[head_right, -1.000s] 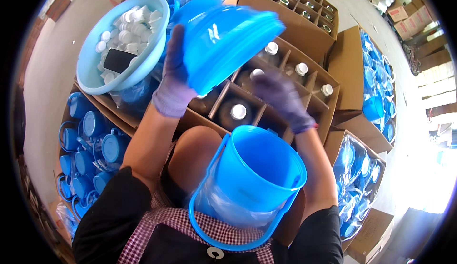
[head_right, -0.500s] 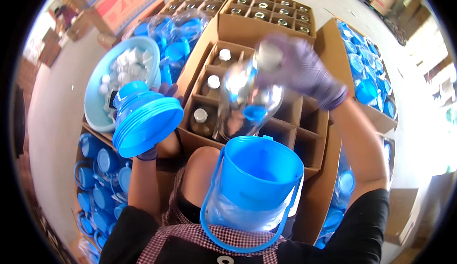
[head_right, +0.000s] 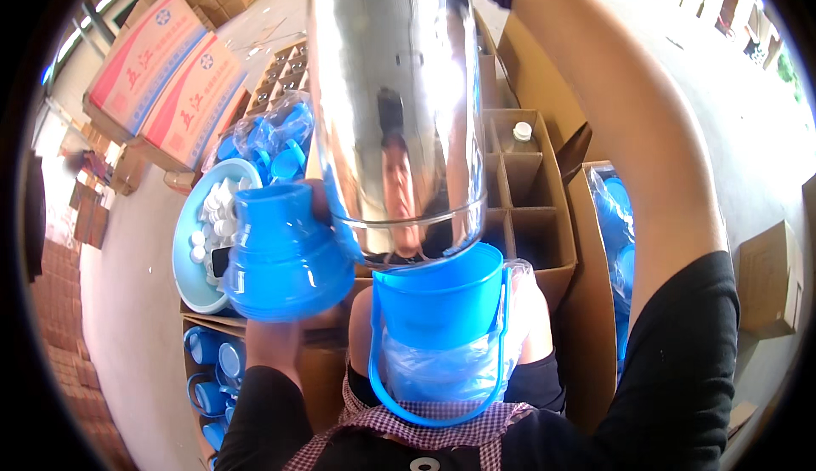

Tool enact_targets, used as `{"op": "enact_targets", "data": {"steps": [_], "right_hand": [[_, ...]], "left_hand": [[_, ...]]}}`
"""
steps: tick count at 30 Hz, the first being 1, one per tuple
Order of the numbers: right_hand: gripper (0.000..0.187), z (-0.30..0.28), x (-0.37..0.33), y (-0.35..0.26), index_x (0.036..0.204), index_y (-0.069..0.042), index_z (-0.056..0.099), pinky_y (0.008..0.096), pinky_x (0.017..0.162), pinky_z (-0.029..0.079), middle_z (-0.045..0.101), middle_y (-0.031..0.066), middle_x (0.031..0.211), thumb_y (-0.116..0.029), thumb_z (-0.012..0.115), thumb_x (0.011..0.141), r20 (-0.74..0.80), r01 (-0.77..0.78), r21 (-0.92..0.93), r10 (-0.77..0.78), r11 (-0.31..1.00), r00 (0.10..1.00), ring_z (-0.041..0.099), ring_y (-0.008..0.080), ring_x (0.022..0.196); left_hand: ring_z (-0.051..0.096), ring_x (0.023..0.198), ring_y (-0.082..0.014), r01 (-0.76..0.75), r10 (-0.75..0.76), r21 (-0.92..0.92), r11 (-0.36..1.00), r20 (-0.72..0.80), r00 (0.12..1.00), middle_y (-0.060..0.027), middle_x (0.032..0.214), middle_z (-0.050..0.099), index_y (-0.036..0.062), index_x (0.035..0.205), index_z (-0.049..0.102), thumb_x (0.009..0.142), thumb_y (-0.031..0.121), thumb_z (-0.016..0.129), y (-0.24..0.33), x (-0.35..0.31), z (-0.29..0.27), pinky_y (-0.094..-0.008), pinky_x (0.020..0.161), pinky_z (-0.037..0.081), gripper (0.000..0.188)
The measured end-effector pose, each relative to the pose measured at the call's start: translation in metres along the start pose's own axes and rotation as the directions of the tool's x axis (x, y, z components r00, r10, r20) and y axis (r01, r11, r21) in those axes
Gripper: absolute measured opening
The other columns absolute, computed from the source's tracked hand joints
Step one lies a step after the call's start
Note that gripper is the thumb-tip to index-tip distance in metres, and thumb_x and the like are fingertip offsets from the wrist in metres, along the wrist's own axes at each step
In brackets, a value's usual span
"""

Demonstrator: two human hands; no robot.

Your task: The person assembles insulated flasks by inserting shiny metal liners into blue plastic housings, fitting lids, and packing the finished items into cardboard boxes.

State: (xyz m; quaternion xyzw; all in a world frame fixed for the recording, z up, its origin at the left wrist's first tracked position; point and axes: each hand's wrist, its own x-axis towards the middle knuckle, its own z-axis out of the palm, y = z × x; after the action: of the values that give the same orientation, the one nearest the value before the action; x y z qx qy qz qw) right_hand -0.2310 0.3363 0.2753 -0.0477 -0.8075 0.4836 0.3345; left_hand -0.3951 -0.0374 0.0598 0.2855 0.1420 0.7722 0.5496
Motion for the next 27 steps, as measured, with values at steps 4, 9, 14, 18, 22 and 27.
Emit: {"op": "enact_targets", "data": {"steps": [4,9,14,18,22,27], "right_hand": [[0.035,0.021,-0.033,0.044,0.127,-0.008,0.072,0.0310,0.096,0.054,0.073,0.0060,0.113,-0.028,0.065,0.098,0.001,-0.340,0.174,0.345,0.924,0.938,0.067,0.0136,0.104],[0.025,0.046,-0.110,0.059,0.113,-0.006,0.071,0.0279,0.087,0.057,0.068,0.0016,0.103,-0.024,0.068,0.096,0.045,-0.165,-0.024,0.166,0.986,0.985,0.067,0.0115,0.095],[0.048,0.100,-0.189,0.016,0.119,0.001,0.064,0.0296,0.074,0.059,0.071,0.0110,0.099,-0.029,0.083,0.086,-0.004,-0.462,0.162,0.469,0.872,0.883,0.071,0.0151,0.085],[0.069,0.122,-0.238,0.002,0.123,0.002,0.063,0.0368,0.085,0.058,0.070,0.0149,0.102,-0.045,0.085,0.078,-0.036,-0.550,-0.030,0.549,0.834,0.835,0.071,0.0208,0.097],[0.057,0.124,-0.282,-0.006,0.131,0.001,0.060,0.0330,0.082,0.057,0.071,0.0128,0.101,-0.035,0.078,0.090,0.032,-0.662,0.260,0.679,0.703,0.733,0.070,0.0165,0.093],[0.039,0.055,-0.295,-0.063,0.122,-0.002,0.073,0.0342,0.083,0.060,0.078,0.0139,0.097,-0.032,0.069,0.096,0.319,-0.418,-0.658,0.735,0.626,0.599,0.077,0.0260,0.085]], "left_hand": [[0.037,0.146,-0.0442,0.036,-0.036,0.000,0.999,-0.010,0.999,-0.0255,0.160,0.036,0.0058,0.157,0.036,0.087,0.076,0.060,-0.019,0.011,-0.005,-0.0619,0.120,0.033,0.102],[0.042,0.143,-0.0437,0.118,-0.114,-0.047,0.992,0.075,0.991,-0.0247,0.158,0.040,0.0069,0.156,0.038,0.088,0.075,0.060,-0.031,0.055,-0.010,-0.0617,0.118,0.036,0.098],[0.046,0.141,-0.0432,0.225,-0.199,-0.104,0.969,0.218,0.956,-0.0239,0.157,0.043,0.0080,0.155,0.040,0.090,0.074,0.059,-0.016,0.086,-0.026,-0.0614,0.117,0.039,0.094],[0.051,0.137,-0.0408,0.215,-0.215,0.018,0.976,0.027,0.976,-0.0227,0.154,0.047,0.0074,0.154,0.040,0.090,0.071,0.062,-0.052,0.113,0.005,-0.0592,0.114,0.044,0.093],[0.060,0.129,-0.0322,0.426,-0.430,0.172,0.888,-0.012,0.903,-0.0186,0.143,0.058,0.0028,0.151,0.042,0.090,0.065,0.069,-0.097,0.112,0.030,-0.0484,0.110,0.051,0.091],[0.061,0.128,-0.0316,0.602,-0.631,0.265,0.753,0.033,0.775,-0.0193,0.142,0.060,0.0014,0.150,0.046,0.083,0.070,0.073,-0.109,0.080,0.015,-0.0463,0.110,0.050,0.100]]}}
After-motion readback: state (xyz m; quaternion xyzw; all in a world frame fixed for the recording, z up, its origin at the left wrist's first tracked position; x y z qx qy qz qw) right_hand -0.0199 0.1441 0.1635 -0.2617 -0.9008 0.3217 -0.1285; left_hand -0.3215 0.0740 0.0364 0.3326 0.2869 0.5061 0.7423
